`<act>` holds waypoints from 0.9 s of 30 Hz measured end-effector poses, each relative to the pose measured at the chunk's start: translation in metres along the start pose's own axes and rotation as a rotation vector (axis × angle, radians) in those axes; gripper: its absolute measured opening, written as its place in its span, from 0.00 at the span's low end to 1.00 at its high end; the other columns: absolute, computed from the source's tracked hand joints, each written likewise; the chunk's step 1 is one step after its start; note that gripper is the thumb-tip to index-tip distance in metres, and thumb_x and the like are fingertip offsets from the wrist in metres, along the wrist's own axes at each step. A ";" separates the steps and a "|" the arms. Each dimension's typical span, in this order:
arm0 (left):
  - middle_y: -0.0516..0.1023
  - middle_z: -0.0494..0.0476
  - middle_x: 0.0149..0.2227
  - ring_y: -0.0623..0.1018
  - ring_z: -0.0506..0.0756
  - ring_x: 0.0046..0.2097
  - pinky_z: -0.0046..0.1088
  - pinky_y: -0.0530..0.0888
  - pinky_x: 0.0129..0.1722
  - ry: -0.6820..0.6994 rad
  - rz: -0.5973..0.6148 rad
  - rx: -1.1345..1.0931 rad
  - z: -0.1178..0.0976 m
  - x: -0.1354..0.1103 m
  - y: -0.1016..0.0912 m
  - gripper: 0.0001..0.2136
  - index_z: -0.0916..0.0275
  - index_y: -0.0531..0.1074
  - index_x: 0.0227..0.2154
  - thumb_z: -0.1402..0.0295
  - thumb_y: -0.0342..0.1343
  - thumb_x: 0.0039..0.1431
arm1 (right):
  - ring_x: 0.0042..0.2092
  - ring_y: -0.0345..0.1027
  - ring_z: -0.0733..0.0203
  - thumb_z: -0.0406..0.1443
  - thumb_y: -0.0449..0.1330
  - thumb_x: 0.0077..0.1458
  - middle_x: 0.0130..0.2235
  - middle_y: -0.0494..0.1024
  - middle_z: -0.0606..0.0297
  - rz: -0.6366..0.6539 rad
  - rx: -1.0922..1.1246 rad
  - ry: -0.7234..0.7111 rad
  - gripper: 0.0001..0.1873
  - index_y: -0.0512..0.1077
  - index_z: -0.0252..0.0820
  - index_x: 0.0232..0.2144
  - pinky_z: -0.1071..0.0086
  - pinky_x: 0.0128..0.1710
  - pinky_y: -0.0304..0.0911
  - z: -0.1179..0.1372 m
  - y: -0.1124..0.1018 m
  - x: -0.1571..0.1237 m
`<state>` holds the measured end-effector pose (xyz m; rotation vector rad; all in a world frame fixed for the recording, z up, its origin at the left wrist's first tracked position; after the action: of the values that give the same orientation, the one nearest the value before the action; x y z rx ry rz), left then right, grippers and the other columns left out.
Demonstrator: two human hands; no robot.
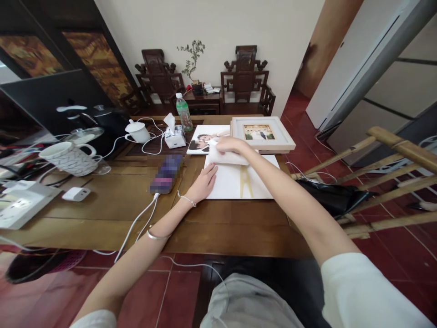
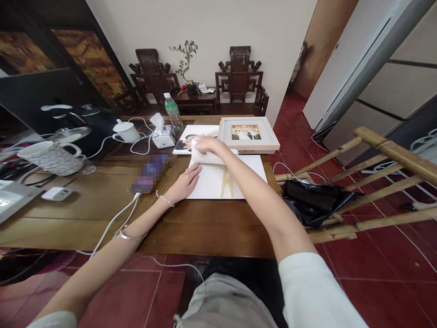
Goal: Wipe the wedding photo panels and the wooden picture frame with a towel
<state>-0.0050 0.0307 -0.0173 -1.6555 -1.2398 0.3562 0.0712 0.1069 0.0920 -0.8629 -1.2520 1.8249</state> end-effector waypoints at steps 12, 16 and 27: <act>0.61 0.68 0.63 0.57 0.63 0.67 0.49 0.56 0.64 -0.009 0.016 -0.010 -0.001 0.000 0.001 0.21 0.68 0.64 0.57 0.68 0.39 0.66 | 0.34 0.68 0.54 0.31 0.55 0.43 0.36 0.77 0.55 0.053 -0.059 0.167 0.16 0.70 0.36 0.39 0.67 0.30 0.59 -0.059 -0.005 -0.058; 0.60 0.69 0.64 0.56 0.62 0.67 0.48 0.55 0.64 -0.013 0.019 -0.006 -0.001 0.000 0.001 0.21 0.69 0.63 0.57 0.68 0.38 0.66 | 0.37 0.67 0.54 0.29 0.51 0.46 0.36 0.75 0.54 -0.034 -0.080 0.218 0.13 0.68 0.38 0.36 0.67 0.32 0.59 -0.105 -0.008 -0.104; 0.60 0.67 0.64 0.56 0.62 0.67 0.49 0.55 0.64 -0.012 0.017 0.003 0.001 0.000 0.002 0.21 0.66 0.63 0.58 0.68 0.38 0.66 | 0.39 0.68 0.54 0.26 0.48 0.48 0.33 0.73 0.58 -0.016 -0.095 0.058 0.11 0.68 0.42 0.30 0.67 0.40 0.59 -0.058 0.056 -0.257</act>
<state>-0.0043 0.0307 -0.0195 -1.6645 -1.2346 0.3787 0.2361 -0.1027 0.0515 -0.9478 -1.3135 1.7274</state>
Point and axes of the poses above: each hand's wrist, its own x-axis towards the middle knuckle, its own y-axis out of the palm, z = x × y, the point moved 8 cm from there along x, towards the middle knuckle
